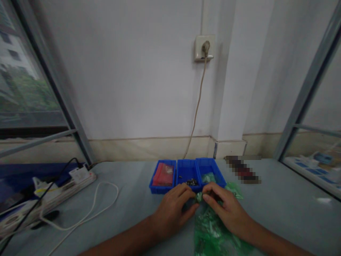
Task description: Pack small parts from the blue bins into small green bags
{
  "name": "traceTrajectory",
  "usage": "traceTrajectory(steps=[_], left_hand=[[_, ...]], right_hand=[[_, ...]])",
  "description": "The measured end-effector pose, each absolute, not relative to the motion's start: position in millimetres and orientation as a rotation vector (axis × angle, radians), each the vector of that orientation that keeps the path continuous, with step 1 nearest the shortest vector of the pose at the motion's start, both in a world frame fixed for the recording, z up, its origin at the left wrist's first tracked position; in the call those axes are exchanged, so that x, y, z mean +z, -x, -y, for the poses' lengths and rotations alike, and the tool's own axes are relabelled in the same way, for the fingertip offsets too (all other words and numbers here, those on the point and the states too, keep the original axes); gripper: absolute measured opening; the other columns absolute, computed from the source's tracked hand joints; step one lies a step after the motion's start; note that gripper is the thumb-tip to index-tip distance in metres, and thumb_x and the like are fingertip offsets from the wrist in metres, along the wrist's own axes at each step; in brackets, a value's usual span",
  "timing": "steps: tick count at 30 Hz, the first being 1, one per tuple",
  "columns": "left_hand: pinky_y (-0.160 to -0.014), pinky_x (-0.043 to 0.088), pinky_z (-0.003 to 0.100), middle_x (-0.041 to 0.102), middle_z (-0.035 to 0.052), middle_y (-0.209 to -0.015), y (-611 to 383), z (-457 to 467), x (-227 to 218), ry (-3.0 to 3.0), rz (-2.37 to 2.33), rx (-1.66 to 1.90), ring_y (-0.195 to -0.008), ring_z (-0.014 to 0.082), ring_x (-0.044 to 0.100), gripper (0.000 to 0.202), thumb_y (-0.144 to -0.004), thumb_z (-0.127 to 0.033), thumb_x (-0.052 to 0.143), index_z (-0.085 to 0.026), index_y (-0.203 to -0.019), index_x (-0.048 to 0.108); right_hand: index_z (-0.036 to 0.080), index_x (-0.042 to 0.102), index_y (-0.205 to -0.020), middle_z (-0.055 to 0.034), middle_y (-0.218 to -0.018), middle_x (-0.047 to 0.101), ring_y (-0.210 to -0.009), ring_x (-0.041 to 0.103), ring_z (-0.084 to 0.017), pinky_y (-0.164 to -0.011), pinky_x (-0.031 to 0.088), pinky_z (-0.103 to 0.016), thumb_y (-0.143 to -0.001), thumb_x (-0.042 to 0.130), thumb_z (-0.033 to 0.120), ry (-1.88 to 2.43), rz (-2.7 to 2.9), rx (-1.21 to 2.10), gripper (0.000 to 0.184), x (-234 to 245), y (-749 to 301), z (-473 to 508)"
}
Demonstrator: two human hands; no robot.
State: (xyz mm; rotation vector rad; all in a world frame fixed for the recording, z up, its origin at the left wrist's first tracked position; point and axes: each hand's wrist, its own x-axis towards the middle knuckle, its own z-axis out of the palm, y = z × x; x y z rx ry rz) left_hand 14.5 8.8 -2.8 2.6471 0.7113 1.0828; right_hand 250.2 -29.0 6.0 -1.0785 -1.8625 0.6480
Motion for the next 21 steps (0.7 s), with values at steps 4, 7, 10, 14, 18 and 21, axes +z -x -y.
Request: traceTrajectory(steps=[4, 7, 10, 14, 18, 21], left_hand=[[-0.088, 0.057, 0.032, 0.070, 0.0072, -0.109, -14.7, -7.5, 0.4, -2.648, -0.714, 1.070, -0.100, 0.0222, 0.068, 0.015, -0.101, -0.019, 0.069, -0.021, -0.116, 0.066], [-0.089, 0.056, 0.032, 0.069, 0.0070, -0.110, -15.0, -7.5, 0.5, -2.653, -0.724, 1.052, -0.101, 0.0226, 0.067, 0.018, -0.101, -0.018, 0.070, -0.021, -0.117, 0.065], [-0.091, 0.056, 0.033, 0.069, 0.0070, -0.111, -14.9, -8.0, -0.9, -2.649, -0.722, 1.043, -0.102, 0.0229, 0.067, 0.019, -0.100, -0.017, 0.071, -0.021, -0.118, 0.064], [-0.091, 0.055, 0.033, 0.069, 0.0067, -0.113, -14.5, -8.0, -1.7, -2.644, -0.736, 1.018, -0.103, 0.0232, 0.067, 0.023, -0.099, -0.017, 0.072, -0.021, -0.119, 0.063], [-0.088, 0.056, 0.032, 0.069, 0.0072, -0.113, -15.3, -6.9, 0.5, -2.651, -0.774, 0.957, -0.102, 0.0234, 0.067, 0.021, -0.099, -0.016, 0.071, -0.021, -0.117, 0.063], [-0.085, 0.056, 0.031, 0.070, 0.0072, -0.111, -16.0, -6.9, 0.9, -2.654, -0.793, 0.928, -0.098, 0.0229, 0.069, 0.019, -0.099, -0.016, 0.069, -0.021, -0.117, 0.064]], right_hand=[[0.024, 0.066, -0.099, 0.0000, -0.087, 0.064, -0.080, 0.060, -0.020, -0.072, 0.046, -0.030, -0.112, 0.053, 0.048, 1.078, 1.844, 0.666, 0.030, 7.8, -250.3, 30.4], [0.024, 0.066, -0.097, 0.0013, -0.083, 0.062, -0.074, 0.057, -0.019, -0.069, 0.044, -0.030, -0.112, 0.053, 0.049, 1.072, 1.824, 0.686, 0.031, 8.6, -249.9, 31.2], [0.024, 0.066, -0.098, 0.0018, -0.083, 0.061, -0.069, 0.054, -0.017, -0.065, 0.043, -0.029, -0.112, 0.053, 0.049, 1.065, 1.808, 0.717, 0.031, 8.3, -250.2, 31.6], [0.024, 0.067, -0.097, 0.0011, -0.084, 0.064, -0.065, 0.053, -0.016, -0.061, 0.043, -0.028, -0.113, 0.053, 0.049, 1.051, 1.796, 0.775, 0.032, 7.6, -251.1, 32.6], [0.024, 0.066, -0.096, 0.0011, -0.081, 0.066, -0.064, 0.054, -0.016, -0.061, 0.044, -0.028, -0.114, 0.051, 0.049, 1.040, 1.801, 0.833, 0.034, 7.1, -250.9, 34.5], [0.024, 0.065, -0.094, 0.0014, -0.081, 0.066, -0.064, 0.054, -0.015, -0.061, 0.044, -0.027, -0.114, 0.049, 0.049, 1.036, 1.806, 0.850, 0.036, 7.4, -250.5, 35.3]])
